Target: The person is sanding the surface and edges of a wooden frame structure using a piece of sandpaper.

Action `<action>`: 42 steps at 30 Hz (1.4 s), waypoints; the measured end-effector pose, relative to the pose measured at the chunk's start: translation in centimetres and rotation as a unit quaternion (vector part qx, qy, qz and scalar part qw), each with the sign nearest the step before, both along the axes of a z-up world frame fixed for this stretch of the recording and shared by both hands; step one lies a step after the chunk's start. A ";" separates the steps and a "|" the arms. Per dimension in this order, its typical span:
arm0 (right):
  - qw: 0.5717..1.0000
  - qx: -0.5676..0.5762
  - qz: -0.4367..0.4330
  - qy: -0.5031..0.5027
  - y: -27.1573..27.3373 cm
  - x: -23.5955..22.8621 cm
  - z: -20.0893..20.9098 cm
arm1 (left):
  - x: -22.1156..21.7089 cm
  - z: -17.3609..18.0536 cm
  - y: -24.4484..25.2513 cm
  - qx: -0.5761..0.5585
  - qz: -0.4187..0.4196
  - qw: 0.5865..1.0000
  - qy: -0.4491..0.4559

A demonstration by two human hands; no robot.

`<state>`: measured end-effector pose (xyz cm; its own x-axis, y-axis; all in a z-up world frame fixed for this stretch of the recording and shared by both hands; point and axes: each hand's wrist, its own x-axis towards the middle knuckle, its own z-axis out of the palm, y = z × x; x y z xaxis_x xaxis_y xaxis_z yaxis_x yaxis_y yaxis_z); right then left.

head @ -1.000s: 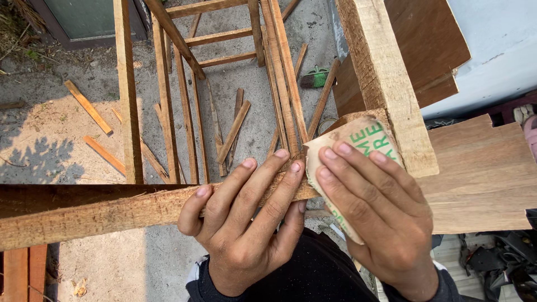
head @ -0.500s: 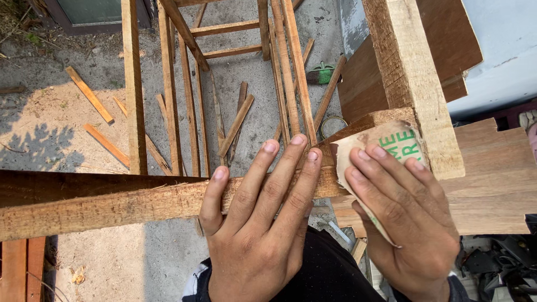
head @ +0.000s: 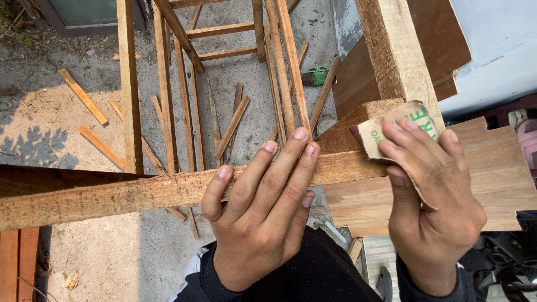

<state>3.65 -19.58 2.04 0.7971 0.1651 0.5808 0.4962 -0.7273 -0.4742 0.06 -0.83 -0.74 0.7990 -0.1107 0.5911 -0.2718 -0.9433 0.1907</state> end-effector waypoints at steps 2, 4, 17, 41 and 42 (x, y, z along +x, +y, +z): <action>0.999 -0.043 0.022 -0.021 1.1 0.1 -0.9 | 0.1 -0.1 0.0 -0.008 0.006 1.000 -0.006; 0.996 -0.063 0.049 -0.028 1.7 -0.8 -1.3 | 0.1 -0.2 -0.1 -0.015 0.005 1.000 -0.006; 0.992 -0.077 0.099 -0.029 1.3 -0.3 -0.1 | 0.3 -0.4 -0.4 -0.052 0.000 0.999 -0.012; 0.998 -0.028 0.044 0.020 -1.3 0.9 1.4 | 0.4 -0.7 -0.5 -0.051 0.019 0.998 -0.015; 0.998 -0.035 0.044 0.012 -1.3 1.0 1.5 | 0.5 -0.7 -0.6 -0.057 0.019 0.998 -0.013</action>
<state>4.68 -20.85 3.50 0.7914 0.2740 0.5465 0.5484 -0.7131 -0.4367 0.55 -1.46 -1.47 0.7859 -0.0112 0.6182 -0.2414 -0.9260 0.2902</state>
